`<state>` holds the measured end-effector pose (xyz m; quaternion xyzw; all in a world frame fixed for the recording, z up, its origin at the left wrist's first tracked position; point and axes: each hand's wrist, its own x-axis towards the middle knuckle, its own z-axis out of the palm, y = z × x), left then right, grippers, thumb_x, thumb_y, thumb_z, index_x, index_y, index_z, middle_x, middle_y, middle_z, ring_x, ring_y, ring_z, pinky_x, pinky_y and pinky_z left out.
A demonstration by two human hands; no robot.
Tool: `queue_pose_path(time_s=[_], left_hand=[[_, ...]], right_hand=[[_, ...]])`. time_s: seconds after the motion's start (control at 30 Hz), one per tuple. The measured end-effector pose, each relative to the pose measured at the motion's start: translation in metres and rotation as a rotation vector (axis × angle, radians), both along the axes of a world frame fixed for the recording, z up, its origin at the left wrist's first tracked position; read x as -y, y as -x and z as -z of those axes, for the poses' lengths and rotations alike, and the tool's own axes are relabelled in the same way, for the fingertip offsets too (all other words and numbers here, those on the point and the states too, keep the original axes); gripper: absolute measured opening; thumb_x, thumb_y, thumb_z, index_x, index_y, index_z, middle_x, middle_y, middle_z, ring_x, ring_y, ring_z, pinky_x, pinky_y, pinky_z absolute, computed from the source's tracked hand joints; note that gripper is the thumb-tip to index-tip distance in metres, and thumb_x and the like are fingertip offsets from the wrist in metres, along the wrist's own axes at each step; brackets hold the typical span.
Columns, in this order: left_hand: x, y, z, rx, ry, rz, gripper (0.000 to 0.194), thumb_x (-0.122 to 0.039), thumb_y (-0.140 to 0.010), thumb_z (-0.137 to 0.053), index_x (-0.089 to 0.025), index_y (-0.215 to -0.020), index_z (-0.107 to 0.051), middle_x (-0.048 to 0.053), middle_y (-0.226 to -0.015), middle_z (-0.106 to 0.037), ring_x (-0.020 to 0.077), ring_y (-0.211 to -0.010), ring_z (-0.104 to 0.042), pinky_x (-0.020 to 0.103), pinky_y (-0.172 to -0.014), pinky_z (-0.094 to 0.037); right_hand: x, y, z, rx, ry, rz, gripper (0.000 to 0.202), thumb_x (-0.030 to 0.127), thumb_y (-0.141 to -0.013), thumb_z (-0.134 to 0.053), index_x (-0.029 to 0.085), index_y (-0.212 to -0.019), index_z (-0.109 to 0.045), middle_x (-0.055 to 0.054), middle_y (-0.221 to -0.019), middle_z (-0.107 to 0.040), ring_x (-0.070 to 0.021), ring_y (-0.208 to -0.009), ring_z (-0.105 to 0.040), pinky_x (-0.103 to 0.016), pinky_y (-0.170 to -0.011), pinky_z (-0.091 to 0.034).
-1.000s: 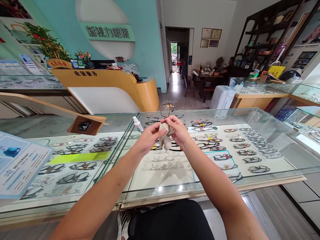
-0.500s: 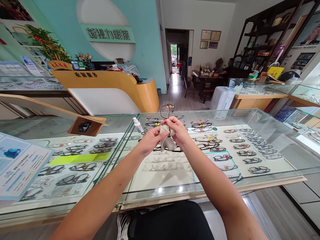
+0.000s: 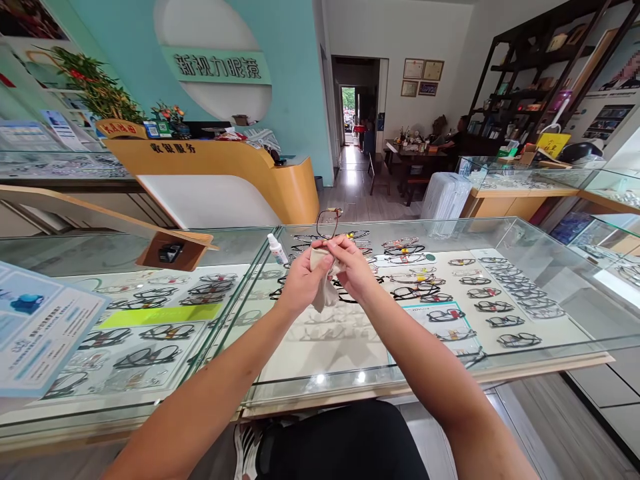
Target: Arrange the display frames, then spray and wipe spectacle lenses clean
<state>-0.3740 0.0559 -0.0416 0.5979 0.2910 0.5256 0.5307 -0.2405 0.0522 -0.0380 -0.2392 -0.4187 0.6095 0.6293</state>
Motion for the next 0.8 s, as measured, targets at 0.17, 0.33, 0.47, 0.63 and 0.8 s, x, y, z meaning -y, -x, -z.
queue_pose_path(time_s=[0.17, 0.33, 0.47, 0.63, 0.8], left_hand=[[0.000, 0.000, 0.001, 0.044, -0.048, -0.137, 0.063, -0.076, -0.081, -0.090, -0.020, -0.105, -0.076, 0.002, -0.085, -0.071, 0.0166, -0.074, -0.059, 0.029, -0.070, -0.049], [-0.002, 0.002, 0.002, 0.004, -0.119, -0.203, 0.067, -0.086, -0.087, -0.079, -0.020, -0.091, -0.074, 0.001, -0.077, -0.065, 0.0158, -0.073, -0.056, 0.029, -0.071, -0.049], [-0.005, 0.003, 0.004, -0.029, -0.153, -0.155, 0.070, -0.092, -0.091, -0.069, -0.021, -0.084, -0.072, 0.002, -0.074, -0.063, 0.0201, -0.081, -0.061, 0.033, -0.082, -0.055], [-0.008, 0.006, 0.002, -0.063, -0.161, 0.045, 0.065, -0.086, -0.093, -0.071, -0.021, -0.089, -0.074, 0.005, -0.085, -0.071, 0.0222, -0.087, -0.065, 0.035, -0.089, -0.057], [-0.007, 0.010, -0.003, -0.121, -0.128, 0.189, 0.060, -0.073, -0.090, -0.084, -0.019, -0.114, -0.076, 0.006, -0.099, -0.078, 0.0224, -0.090, -0.069, 0.032, -0.085, -0.057]], right_hand=[[0.005, 0.008, -0.003, -0.007, -0.049, 0.020, 0.047, 0.059, -0.076, -0.098, 0.029, -0.082, -0.063, 0.000, -0.102, -0.081, -0.0175, -0.077, -0.062, -0.027, -0.062, -0.051], [0.006, 0.008, -0.005, -0.025, -0.041, 0.013, 0.047, 0.059, -0.073, -0.101, 0.028, -0.078, -0.066, -0.001, -0.096, -0.081, -0.0178, -0.082, -0.066, -0.027, -0.071, -0.055], [0.004, 0.003, -0.004, -0.083, 0.005, -0.013, 0.047, 0.052, -0.071, -0.102, 0.026, -0.074, -0.064, -0.001, -0.094, -0.081, -0.0165, -0.079, -0.067, -0.026, -0.068, -0.056], [-0.002, -0.006, -0.003, -0.149, 0.038, -0.023, 0.037, 0.041, -0.076, -0.100, 0.025, -0.079, -0.067, 0.000, -0.090, -0.079, -0.0160, -0.085, -0.071, -0.025, -0.079, -0.059], [-0.008, -0.010, 0.000, -0.196, 0.079, -0.017, 0.037, 0.039, -0.078, -0.099, 0.024, -0.082, -0.065, 0.001, -0.094, -0.079, -0.0134, -0.085, -0.071, -0.020, -0.068, -0.057]])
